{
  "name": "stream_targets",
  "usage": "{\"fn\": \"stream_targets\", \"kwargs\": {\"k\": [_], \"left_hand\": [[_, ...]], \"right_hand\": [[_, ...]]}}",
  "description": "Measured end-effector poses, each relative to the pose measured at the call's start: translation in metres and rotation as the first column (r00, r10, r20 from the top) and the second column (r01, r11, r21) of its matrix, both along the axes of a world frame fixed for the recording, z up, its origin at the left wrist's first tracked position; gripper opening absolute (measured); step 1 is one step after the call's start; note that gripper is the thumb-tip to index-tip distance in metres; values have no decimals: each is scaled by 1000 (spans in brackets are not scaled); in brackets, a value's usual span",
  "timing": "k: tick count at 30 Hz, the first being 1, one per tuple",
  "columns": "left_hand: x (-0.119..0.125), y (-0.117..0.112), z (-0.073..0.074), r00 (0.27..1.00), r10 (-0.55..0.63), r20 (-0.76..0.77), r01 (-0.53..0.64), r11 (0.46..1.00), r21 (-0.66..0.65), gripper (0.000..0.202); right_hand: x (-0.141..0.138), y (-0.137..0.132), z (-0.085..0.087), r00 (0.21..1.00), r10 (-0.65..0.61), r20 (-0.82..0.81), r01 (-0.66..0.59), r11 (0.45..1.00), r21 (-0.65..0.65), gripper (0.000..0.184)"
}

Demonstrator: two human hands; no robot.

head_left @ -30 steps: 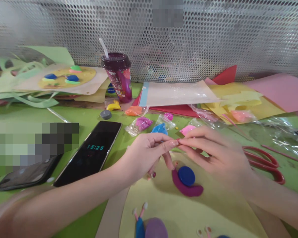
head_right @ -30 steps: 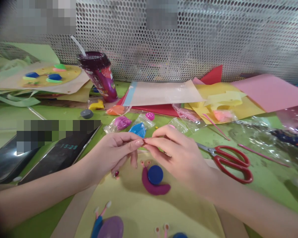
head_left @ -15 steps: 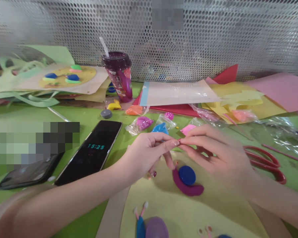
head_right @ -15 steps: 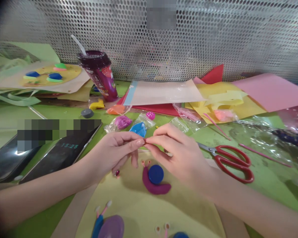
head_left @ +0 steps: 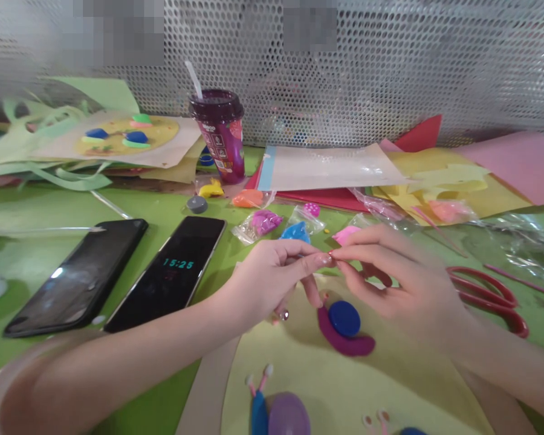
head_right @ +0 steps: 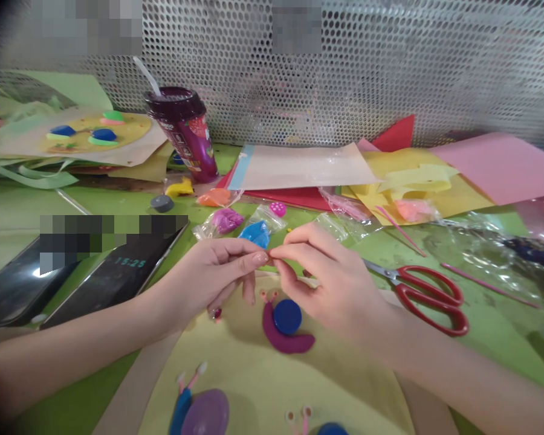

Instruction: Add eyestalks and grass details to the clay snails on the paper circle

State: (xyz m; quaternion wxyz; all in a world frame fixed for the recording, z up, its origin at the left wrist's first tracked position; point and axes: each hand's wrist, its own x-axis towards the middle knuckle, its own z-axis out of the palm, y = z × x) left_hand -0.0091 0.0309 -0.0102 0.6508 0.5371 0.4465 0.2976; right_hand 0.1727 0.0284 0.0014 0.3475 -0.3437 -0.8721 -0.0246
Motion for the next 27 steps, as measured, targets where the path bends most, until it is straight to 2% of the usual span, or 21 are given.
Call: {"fn": "stream_targets", "kwargs": {"k": [4,8,17,22,27], "left_hand": [[1,1,1,1000,2,-1,-2,1000,1,22],[1,1,1,1000,0,2,0,1000,5,20],[-1,-1,-1,1000,14,11,-14,1000,20,20],[1,1,1,1000,26,6,-26,1000,0,20],[1,2,3,1000,19,6,-19,1000,-10,20]], "right_hand": [[0,1,-1,1000,-5,28,4,999,41,14],[1,0,-2,999,-14,37,12,998,63,8],[0,-3,-1,999,-30,-36,30,1000,-8,10],[0,-9,4,992,-42,-117,28,993,-118,10],[-1,-19,7,992,0,-123,-12,995,-97,13]]}}
